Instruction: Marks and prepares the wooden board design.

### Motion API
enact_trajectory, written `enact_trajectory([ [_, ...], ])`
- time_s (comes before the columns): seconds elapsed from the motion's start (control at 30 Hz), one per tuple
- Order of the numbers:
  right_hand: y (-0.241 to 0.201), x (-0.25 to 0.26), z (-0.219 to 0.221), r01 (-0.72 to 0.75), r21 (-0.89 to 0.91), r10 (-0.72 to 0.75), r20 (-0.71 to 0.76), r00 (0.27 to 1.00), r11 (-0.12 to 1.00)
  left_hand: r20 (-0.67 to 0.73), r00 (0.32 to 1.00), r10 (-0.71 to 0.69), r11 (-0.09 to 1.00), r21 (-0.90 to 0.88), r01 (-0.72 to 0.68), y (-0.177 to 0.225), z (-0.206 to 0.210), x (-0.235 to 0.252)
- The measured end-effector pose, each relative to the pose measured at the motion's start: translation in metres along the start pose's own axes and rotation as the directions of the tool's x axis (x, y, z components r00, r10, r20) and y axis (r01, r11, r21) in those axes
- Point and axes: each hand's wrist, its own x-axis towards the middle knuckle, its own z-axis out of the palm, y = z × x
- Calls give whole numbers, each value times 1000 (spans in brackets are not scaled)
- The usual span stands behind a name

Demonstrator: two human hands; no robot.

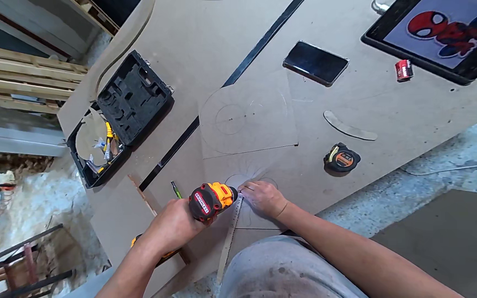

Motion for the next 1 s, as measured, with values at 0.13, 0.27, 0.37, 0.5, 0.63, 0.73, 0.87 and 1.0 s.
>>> enact_trajectory([
  [0.13,-1,2,0,13,9,-13,-15,1000,1000,-3,1000,15,1000,7,-15,-1,-1,-1],
  [0.27,-1,0,0,12,6,-12,-23,1000,1000,-4,1000,22,1000,-4,-22,1,-2,-1],
  [0.37,-1,2,0,14,7,-14,-34,999,1000,-2,1000,17,1000,-6,-17,0,-2,-1],
  [0.5,-2,0,0,-10,5,10,-12,1000,1000,-9,999,36,999,0,-36,-2,4,-2],
  [0.63,0,4,-8,-72,69,67,83,994,995,-184,982,-41,992,-128,17,-39,23,-26],
  [0.73,2,2,-13,-127,103,113,135,984,987,-358,875,-327,924,-314,218,-82,48,-47],
  [0.87,1,5,-12,-131,82,118,145,982,988,-371,726,-580,801,-424,423,-149,92,-38],
  [1.0,0,5,-14,-112,75,103,125,987,991,-406,621,-670,738,-452,500,-218,153,2],
])
